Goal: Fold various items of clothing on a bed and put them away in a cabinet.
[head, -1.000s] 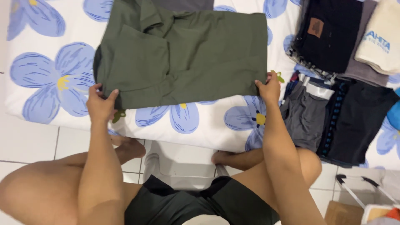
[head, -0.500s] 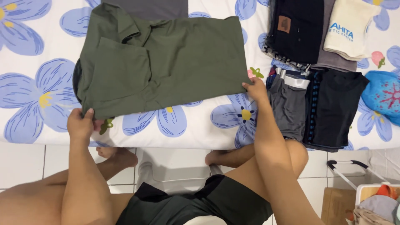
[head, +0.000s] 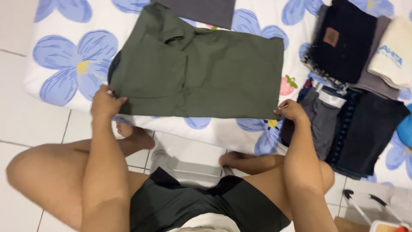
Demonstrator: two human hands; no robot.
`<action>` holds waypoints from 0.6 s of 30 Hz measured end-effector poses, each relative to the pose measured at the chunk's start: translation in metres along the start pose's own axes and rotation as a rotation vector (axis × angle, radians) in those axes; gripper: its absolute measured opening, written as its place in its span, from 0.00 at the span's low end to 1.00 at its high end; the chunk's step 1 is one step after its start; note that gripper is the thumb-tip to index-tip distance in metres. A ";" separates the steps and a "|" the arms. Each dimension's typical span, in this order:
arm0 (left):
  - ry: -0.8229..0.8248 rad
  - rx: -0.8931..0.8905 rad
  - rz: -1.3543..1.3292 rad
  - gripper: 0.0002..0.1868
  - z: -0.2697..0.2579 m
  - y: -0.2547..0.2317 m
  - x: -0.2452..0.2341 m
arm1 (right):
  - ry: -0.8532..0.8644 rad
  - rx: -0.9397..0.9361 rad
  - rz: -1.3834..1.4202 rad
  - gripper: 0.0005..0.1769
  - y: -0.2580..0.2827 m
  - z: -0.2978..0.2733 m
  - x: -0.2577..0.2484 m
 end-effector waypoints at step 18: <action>-0.203 0.414 0.115 0.24 -0.024 -0.134 -0.028 | -0.509 -0.489 -0.147 0.24 0.163 -0.047 -0.032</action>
Point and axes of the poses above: each hand's wrist, its own z-axis towards the middle knuckle, its own x-axis out of the palm, y = z × x, the point moved 10 cm from there along z, towards the middle knuckle, and after that the axes turned 14 degrees about y, right-handed, at the moved point
